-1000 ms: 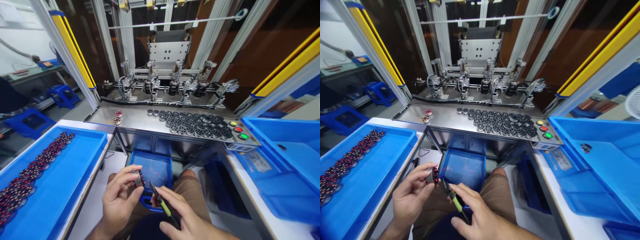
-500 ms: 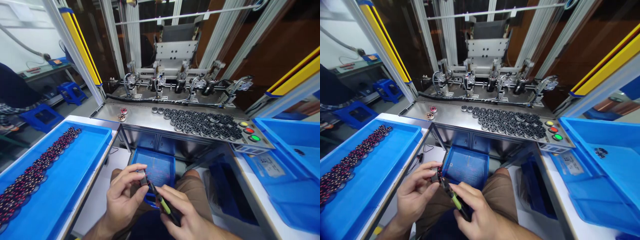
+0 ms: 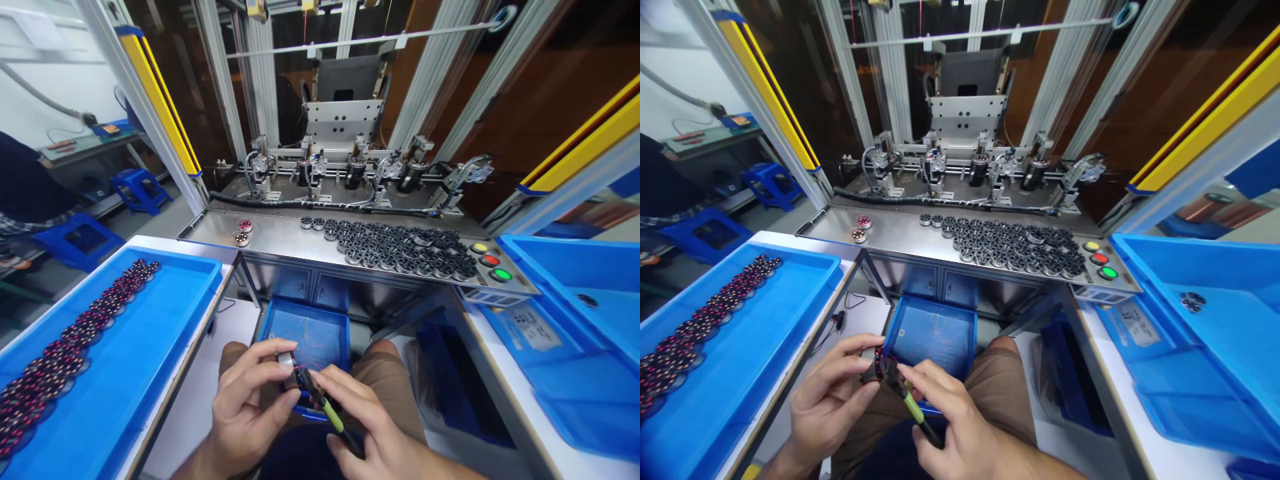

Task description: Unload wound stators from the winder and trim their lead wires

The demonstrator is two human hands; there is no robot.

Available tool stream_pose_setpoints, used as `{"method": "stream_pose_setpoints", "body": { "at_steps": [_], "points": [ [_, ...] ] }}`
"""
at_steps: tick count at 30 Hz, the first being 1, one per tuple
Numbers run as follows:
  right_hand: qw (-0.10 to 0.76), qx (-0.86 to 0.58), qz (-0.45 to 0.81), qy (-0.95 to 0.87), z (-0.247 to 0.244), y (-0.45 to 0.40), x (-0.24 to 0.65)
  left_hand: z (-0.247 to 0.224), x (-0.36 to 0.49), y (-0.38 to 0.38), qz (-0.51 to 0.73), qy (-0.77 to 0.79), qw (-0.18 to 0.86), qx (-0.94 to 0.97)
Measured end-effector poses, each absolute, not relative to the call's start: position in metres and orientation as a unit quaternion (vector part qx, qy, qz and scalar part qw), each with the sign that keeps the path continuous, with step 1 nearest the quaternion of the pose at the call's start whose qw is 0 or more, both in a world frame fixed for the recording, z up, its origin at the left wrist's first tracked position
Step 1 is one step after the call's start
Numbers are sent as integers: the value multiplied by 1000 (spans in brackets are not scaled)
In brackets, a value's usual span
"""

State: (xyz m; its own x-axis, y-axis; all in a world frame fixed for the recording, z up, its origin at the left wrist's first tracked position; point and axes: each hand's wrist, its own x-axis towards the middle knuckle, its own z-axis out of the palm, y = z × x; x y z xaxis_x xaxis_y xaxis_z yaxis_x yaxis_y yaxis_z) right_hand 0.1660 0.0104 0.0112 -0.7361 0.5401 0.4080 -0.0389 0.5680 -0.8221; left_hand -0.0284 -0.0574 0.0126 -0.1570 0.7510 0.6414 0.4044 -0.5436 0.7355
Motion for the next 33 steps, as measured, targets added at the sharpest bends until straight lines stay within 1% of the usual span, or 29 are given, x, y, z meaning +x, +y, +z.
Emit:
{"method": "stream_pose_setpoints", "body": {
  "at_steps": [3,10,13,18,24,33],
  "points": [
    [331,-153,434,-824,8,9,167,13,-30,-57,608,458,135,634],
    [298,-191,402,-844,0,11,172,7,-28,-60,615,453,146,628],
    [300,-191,414,-838,3,11,171,6,-28,-61,615,466,132,623],
    [314,-152,432,-832,4,11,170,11,-28,-58,609,460,98,638],
    [335,-141,423,-830,10,10,167,16,-29,-57,606,454,78,648],
    [314,-179,399,-843,5,7,169,17,-27,-58,597,457,84,654]
  ]
}}
